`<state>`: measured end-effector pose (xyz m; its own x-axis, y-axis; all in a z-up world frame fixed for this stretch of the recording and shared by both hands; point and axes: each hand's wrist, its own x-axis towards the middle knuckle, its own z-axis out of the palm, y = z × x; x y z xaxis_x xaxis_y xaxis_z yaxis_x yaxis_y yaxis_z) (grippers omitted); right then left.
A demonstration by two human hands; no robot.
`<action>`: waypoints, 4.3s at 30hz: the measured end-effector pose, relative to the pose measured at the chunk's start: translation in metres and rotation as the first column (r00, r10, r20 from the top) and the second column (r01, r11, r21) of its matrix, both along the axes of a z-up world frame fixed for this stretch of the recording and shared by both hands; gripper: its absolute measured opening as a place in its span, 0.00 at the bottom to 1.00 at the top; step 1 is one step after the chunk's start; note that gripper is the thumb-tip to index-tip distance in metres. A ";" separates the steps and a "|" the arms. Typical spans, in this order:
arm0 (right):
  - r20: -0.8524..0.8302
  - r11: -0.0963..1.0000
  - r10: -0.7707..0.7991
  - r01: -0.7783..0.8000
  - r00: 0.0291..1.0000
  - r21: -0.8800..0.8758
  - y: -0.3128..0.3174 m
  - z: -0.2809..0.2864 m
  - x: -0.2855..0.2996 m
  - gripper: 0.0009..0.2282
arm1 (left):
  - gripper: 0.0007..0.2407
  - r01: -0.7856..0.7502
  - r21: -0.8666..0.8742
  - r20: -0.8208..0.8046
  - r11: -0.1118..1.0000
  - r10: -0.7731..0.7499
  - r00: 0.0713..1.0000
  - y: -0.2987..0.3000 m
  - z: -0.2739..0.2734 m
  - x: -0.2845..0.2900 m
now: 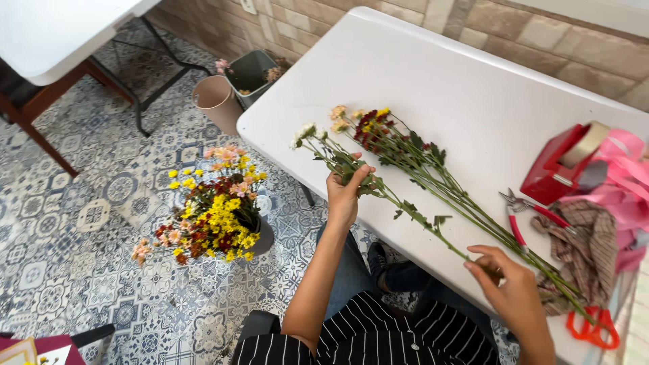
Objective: The person trims several flower stems with shears and incorporates them into a large bouquet held in their lap.
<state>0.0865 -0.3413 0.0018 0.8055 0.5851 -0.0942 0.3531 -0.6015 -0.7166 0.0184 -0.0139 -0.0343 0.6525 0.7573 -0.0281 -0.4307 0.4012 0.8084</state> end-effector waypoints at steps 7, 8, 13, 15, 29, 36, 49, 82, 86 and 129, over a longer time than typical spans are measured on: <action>0.321 0.999 0.036 -0.025 0.946 -0.040 -0.012 -0.033 0.048 0.06 | 0.15 0.133 0.084 -0.199 0.988 -0.114 0.973 0.004 -0.054 0.040; 0.334 1.000 0.013 -0.020 0.943 0.016 -0.012 -0.037 0.053 0.05 | 0.22 0.096 0.038 -0.294 0.995 -0.080 0.953 0.009 -0.081 0.053; 0.432 0.998 -0.051 0.031 0.901 0.053 -0.021 -0.066 0.070 0.04 | 0.19 0.129 0.017 -0.383 0.991 -0.113 0.917 0.014 -0.147 0.081; 0.437 0.996 -0.081 0.058 0.896 0.066 -0.024 -0.077 0.073 0.04 | 0.18 0.129 -0.004 -0.347 0.992 -0.123 0.930 0.025 -0.194 0.095; 0.325 0.977 0.035 0.036 0.945 -0.209 -0.023 -0.017 0.138 0.26 | 0.27 0.178 -0.070 -0.358 0.981 -0.192 0.914 0.004 -0.093 0.086; 0.117 0.877 0.150 -0.078 0.982 -0.474 -0.013 -0.037 0.176 0.43 | 0.24 0.136 -0.078 -0.331 0.988 -0.154 0.931 0.006 -0.106 0.086; 0.412 0.969 -0.233 0.176 0.881 0.172 -0.105 -0.005 0.159 0.23 | 0.24 0.078 -0.061 -0.330 0.995 -0.094 0.939 0.009 -0.112 0.089; -0.480 0.676 -0.560 0.707 0.675 0.206 -0.195 -0.070 0.028 0.16 | 0.21 0.066 -0.031 -0.225 0.997 -0.071 0.972 0.025 -0.094 0.084; -0.487 0.689 -0.550 0.698 0.678 0.195 -0.198 -0.073 0.025 0.16 | 0.21 0.064 -0.026 -0.227 0.998 -0.068 0.972 0.025 -0.093 0.085; -0.460 0.677 -0.560 0.700 0.689 0.226 -0.222 -0.110 0.047 0.13 | 0.24 0.071 -0.022 -0.232 0.997 -0.074 0.970 0.022 -0.088 0.076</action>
<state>0.1333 -0.5631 -0.1081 0.9476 -0.0095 -0.3194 -0.3106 -0.2623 -0.9136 0.0949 0.0083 -0.1222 0.6798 0.7068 -0.1955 -0.2010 0.4359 0.8773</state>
